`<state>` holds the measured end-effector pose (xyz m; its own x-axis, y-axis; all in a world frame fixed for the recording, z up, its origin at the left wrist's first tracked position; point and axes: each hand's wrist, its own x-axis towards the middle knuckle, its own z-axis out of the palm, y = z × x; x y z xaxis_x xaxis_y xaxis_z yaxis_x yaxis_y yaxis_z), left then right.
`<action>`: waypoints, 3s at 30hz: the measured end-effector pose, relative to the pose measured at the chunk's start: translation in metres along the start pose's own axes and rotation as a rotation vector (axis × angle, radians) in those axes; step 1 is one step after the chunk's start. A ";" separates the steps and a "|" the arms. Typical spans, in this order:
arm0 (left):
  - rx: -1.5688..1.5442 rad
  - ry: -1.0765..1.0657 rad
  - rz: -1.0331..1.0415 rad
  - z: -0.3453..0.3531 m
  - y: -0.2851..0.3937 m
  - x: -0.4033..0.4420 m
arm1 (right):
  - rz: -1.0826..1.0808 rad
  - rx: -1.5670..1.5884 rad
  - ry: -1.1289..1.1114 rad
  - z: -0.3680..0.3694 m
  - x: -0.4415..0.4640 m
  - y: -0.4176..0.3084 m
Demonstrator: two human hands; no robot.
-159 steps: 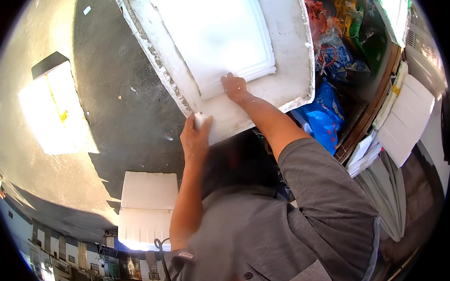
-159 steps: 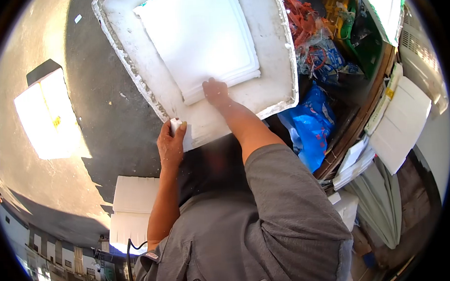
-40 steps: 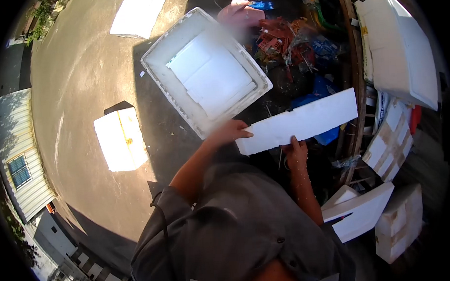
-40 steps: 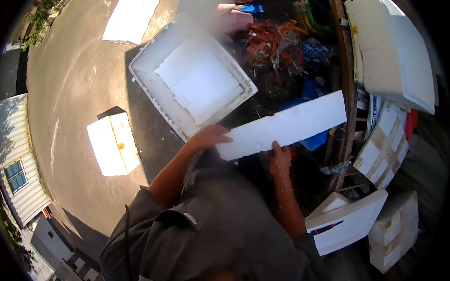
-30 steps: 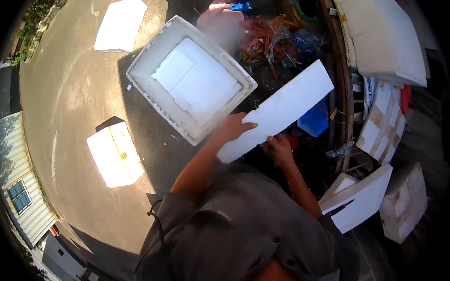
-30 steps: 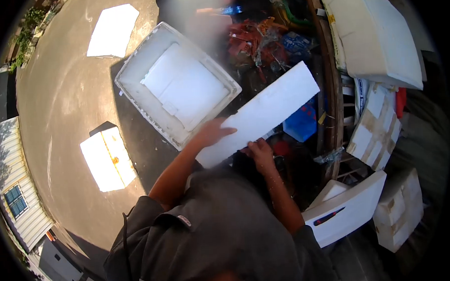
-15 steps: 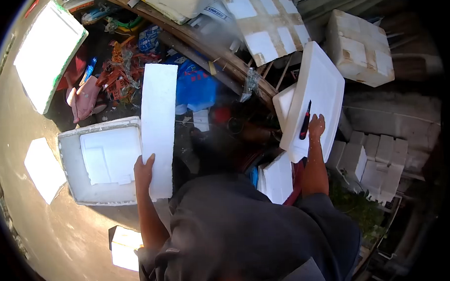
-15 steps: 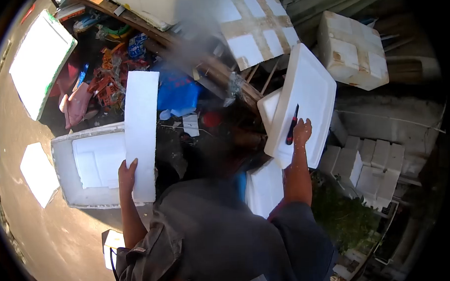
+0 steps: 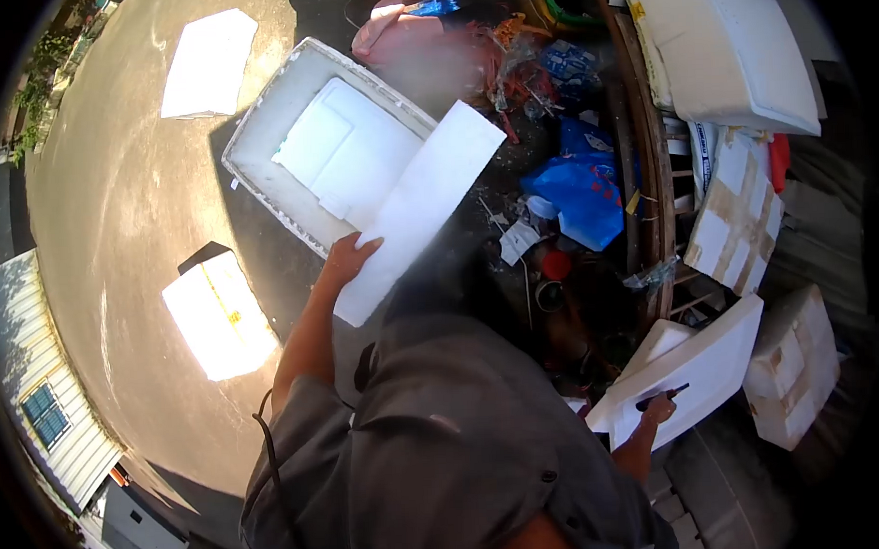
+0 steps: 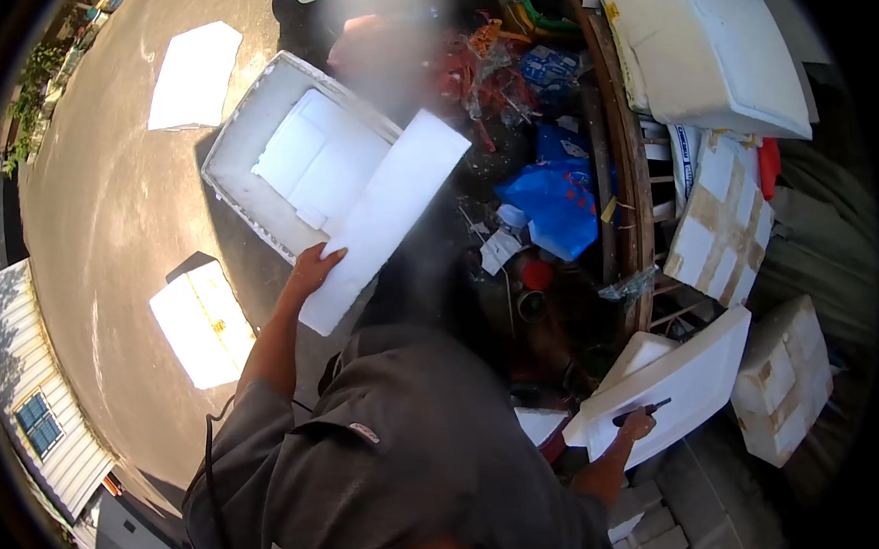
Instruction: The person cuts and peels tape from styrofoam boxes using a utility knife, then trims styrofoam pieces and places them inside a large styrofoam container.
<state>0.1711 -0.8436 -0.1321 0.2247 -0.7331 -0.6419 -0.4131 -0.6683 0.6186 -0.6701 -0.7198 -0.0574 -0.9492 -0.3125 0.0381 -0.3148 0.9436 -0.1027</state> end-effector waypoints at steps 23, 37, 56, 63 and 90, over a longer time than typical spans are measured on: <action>0.103 0.036 -0.146 -0.079 -0.148 0.022 | -0.696 0.462 -1.144 0.061 -0.418 -0.370; 0.078 -0.015 -0.211 -0.087 -0.178 0.029 | -1.635 -0.189 -1.246 0.138 -0.625 -0.409; 0.087 -0.120 -0.192 -0.104 -0.164 0.031 | -1.766 -0.388 -1.171 0.166 -0.740 -0.377; 0.016 -0.031 -0.181 -0.087 -0.184 0.037 | -1.806 -0.584 -1.174 0.171 -0.712 -0.354; -1.043 0.252 -0.284 -0.065 -0.144 -0.046 | -0.133 0.477 -1.626 0.277 -0.655 -0.457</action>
<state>0.2775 -0.7214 -0.1621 0.4149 -0.4617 -0.7840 0.6008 -0.5081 0.6172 0.0948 -0.9770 -0.3106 0.1544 -0.4480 -0.8806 -0.0720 0.8838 -0.4623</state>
